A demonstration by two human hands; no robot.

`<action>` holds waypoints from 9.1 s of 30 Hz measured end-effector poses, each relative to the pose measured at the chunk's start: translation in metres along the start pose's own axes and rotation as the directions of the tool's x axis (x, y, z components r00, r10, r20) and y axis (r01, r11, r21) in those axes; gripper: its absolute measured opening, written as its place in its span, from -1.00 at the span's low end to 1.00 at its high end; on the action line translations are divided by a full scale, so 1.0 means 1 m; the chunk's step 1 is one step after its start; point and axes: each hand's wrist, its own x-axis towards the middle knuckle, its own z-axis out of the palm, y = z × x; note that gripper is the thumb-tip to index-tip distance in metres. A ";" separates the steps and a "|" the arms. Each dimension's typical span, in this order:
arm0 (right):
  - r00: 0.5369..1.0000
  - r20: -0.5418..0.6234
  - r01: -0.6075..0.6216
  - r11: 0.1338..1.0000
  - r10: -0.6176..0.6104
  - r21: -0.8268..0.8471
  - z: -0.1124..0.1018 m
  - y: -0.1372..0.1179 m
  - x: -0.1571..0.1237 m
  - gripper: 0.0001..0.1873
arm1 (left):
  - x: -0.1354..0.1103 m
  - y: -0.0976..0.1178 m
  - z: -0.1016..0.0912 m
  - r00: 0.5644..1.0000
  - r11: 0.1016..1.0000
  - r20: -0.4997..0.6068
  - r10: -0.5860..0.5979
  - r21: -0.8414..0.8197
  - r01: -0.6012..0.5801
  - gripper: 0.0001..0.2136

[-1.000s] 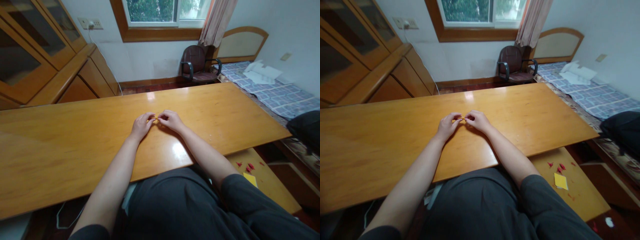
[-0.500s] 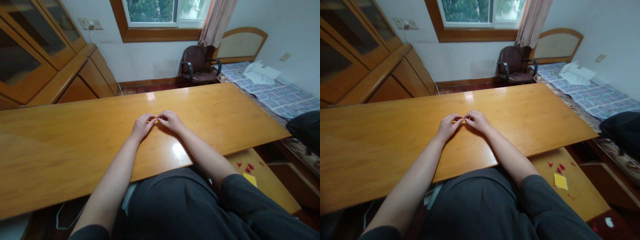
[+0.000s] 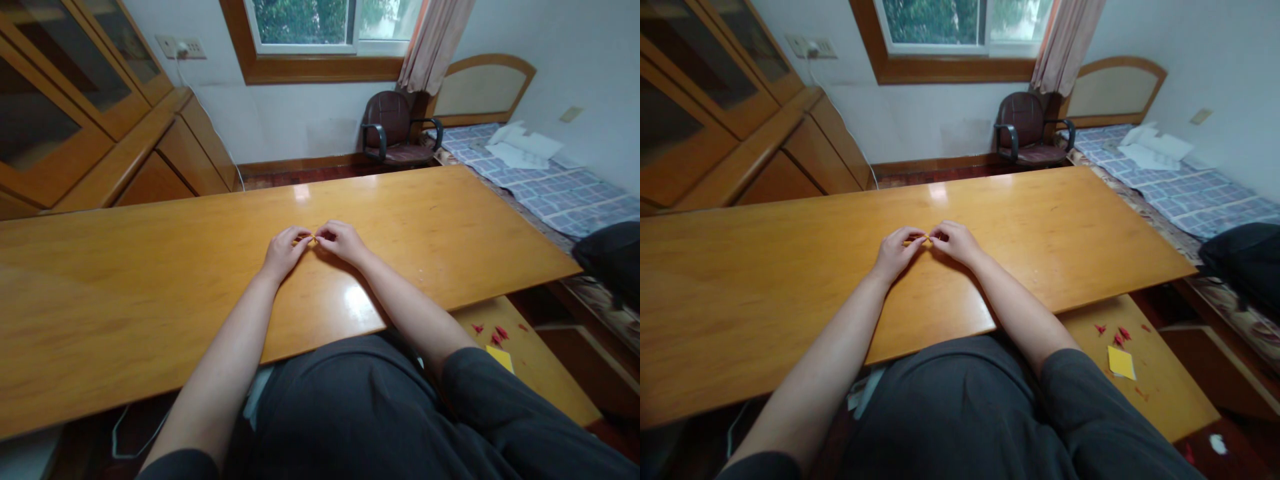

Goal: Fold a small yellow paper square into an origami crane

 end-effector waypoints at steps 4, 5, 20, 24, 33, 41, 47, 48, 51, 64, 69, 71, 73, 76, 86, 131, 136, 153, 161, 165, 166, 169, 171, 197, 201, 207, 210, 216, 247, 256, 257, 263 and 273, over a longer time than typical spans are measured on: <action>1.000 -0.011 0.009 1.000 -0.009 -0.020 0.000 -0.002 0.000 -0.93 | 0.000 0.001 0.000 1.000 1.000 0.005 0.014 0.023 -0.014 -0.86; 1.000 -0.015 0.019 0.999 -0.019 -0.027 0.001 -0.002 0.000 -0.93 | 0.000 0.002 0.000 1.000 0.999 0.010 0.023 0.036 -0.024 -0.86; 0.995 -0.022 0.094 0.992 -0.096 -0.078 0.000 -0.001 0.000 -0.88 | 0.000 0.001 -0.003 0.991 0.980 0.079 0.110 0.156 -0.121 -0.87; 0.994 -0.020 0.106 0.993 -0.107 -0.043 -0.002 -0.003 -0.001 -0.87 | 0.000 0.000 -0.002 0.995 0.988 0.041 0.088 0.122 -0.093 -0.89; 0.997 0.016 0.078 0.997 -0.078 -0.013 -0.003 -0.001 0.000 -0.87 | 0.000 0.004 -0.002 0.992 0.992 -0.060 -0.114 -0.064 0.111 -0.85; 1.000 0.009 0.013 0.999 -0.014 0.048 -0.001 0.000 0.000 -0.84 | 0.001 -0.005 0.003 0.971 0.912 -0.023 -0.236 -0.350 0.213 -0.78; 0.998 0.029 -0.052 0.993 0.049 0.107 0.002 0.002 0.000 -0.81 | 0.002 -0.006 0.005 0.959 0.852 0.008 -0.283 -0.457 0.255 -0.78; 0.998 0.034 -0.063 0.991 0.059 0.118 0.001 0.002 0.000 -0.80 | 0.002 -0.005 0.004 0.957 0.838 0.015 -0.288 -0.479 0.260 -0.78; 0.996 0.055 -0.080 0.986 0.073 0.145 0.000 -0.001 0.001 -0.77 | 0.003 -0.004 0.004 0.951 0.789 0.047 -0.306 -0.547 0.281 -0.75; 0.993 0.042 -0.117 0.978 0.111 0.171 -0.002 0.002 0.001 -0.78 | 0.002 -0.017 0.005 0.927 0.707 0.050 -0.373 -0.632 0.318 -0.66; 0.988 0.040 -0.153 0.962 0.147 0.226 0.000 0.005 0.000 -0.72 | 0.003 -0.006 0.004 0.923 0.707 0.114 -0.368 -0.610 0.357 -0.68; 0.988 0.067 -0.153 0.960 0.141 0.234 0.001 0.004 0.000 -0.69 | 0.003 -0.004 0.005 0.923 0.714 0.116 -0.366 -0.601 0.359 -0.69; 0.987 0.094 -0.153 0.959 0.134 0.240 0.001 0.003 0.000 -0.68 | 0.003 -0.004 0.006 0.927 0.733 0.113 -0.357 -0.582 0.353 -0.70; 0.981 0.122 -0.178 0.948 0.150 0.265 0.002 0.002 -0.001 -0.67 | 0.001 -0.008 0.007 0.932 0.759 0.135 -0.335 -0.547 0.352 -0.70; 0.977 0.120 -0.203 0.948 0.178 0.247 0.004 0.005 0.000 -0.70 | 0.000 -0.014 0.010 0.943 0.806 0.120 -0.310 -0.493 0.328 -0.73; 0.949 -0.029 -0.269 0.851 0.315 0.451 0.008 -0.006 0.002 -0.73 | 0.002 0.001 0.002 0.969 0.929 0.007 -0.245 -0.285 0.237 -0.77; 0.949 -0.016 -0.267 0.829 0.315 0.492 0.007 -0.005 0.002 -0.70 | 0.001 0.001 0.003 0.973 0.923 -0.007 -0.229 -0.318 0.215 -0.76; 0.941 0.080 -0.317 0.774 0.329 0.547 0.009 -0.003 -0.001 -0.60 | 0.001 -0.003 0.004 0.937 0.839 0.070 -0.342 -0.427 0.338 -0.75; 0.944 0.081 -0.320 0.821 0.321 0.472 0.011 0.003 0.001 -0.61 | 0.001 -0.004 0.004 0.913 0.788 0.148 -0.381 -0.465 0.405 -0.71; 0.937 0.097 -0.341 0.811 0.337 0.475 0.010 0.001 0.001 -0.57 | 0.001 -0.007 0.006 0.908 0.772 0.146 -0.393 -0.484 0.412 -0.66; 0.936 0.098 -0.343 0.812 0.338 0.472 0.010 0.000 0.000 -0.57 | 0.001 -0.007 0.006 0.909 0.770 0.147 -0.390 -0.489 0.410 -0.66; 0.940 0.082 -0.332 0.827 0.332 0.453 0.009 -0.002 0.000 -0.58 | 0.001 -0.005 0.006 0.910 0.760 0.155 -0.385 -0.506 0.407 -0.64; 0.942 0.079 -0.326 0.834 0.326 0.445 0.010 -0.002 0.000 -0.59 | 0.002 -0.002 0.005 0.912 0.762 0.155 -0.379 -0.506 0.403 -0.64; 0.961 0.046 -0.271 0.894 0.273 0.358 0.012 0.006 0.002 -0.68 | 0.001 -0.002 0.007 0.898 0.739 0.240 -0.369 -0.509 0.441 -0.58; 0.953 0.037 -0.290 0.872 0.300 0.395 0.013 0.007 0.002 -0.67 | 0.001 -0.002 0.007 0.907 0.731 0.212 -0.363 -0.539 0.419 -0.60; 0.944 0.060 -0.318 0.844 0.325 0.433 0.015 0.012 0.002 -0.63 | 0.002 -0.006 0.005 0.908 0.685 0.142 -0.393 -0.614 0.393 -0.60; 0.944 0.072 -0.322 0.846 0.323 0.425 0.015 0.013 0.001 -0.64 | 0.002 -0.007 0.005 0.906 0.672 0.143 -0.399 -0.626 0.395 -0.58; 0.948 0.087 -0.314 0.868 0.305 0.385 0.013 0.011 0.001 -0.66 | 0.003 -0.003 0.003 0.897 0.674 0.156 -0.413 -0.610 0.417 -0.57; 0.891 0.221 -0.451 0.723 0.396 0.522 0.004 -0.001 0.002 -0.59 | 0.004 0.005 -0.007 0.999 0.997 0.007 -0.050 -0.057 0.051 -0.79; 0.884 0.204 -0.460 0.712 0.420 0.530 0.005 -0.003 0.003 -0.57 | 0.002 0.002 -0.007 0.992 0.980 -0.017 -0.126 -0.156 0.122 -0.77; 0.884 0.204 -0.462 0.711 0.422 0.531 0.005 -0.003 0.003 -0.57 | 0.002 0.002 -0.006 0.991 0.979 -0.010 -0.130 -0.156 0.127 -0.78; 0.893 0.192 -0.444 0.721 0.408 0.533 0.007 0.000 0.002 -0.57 | 0.002 0.003 -0.005 0.992 0.982 0.009 -0.123 -0.146 0.123 -0.82; 0.899 0.188 -0.433 0.749 0.394 0.500 0.006 -0.001 0.002 -0.56 | 0.004 0.006 -0.006 0.991 0.981 -0.020 -0.135 -0.141 0.131 -0.83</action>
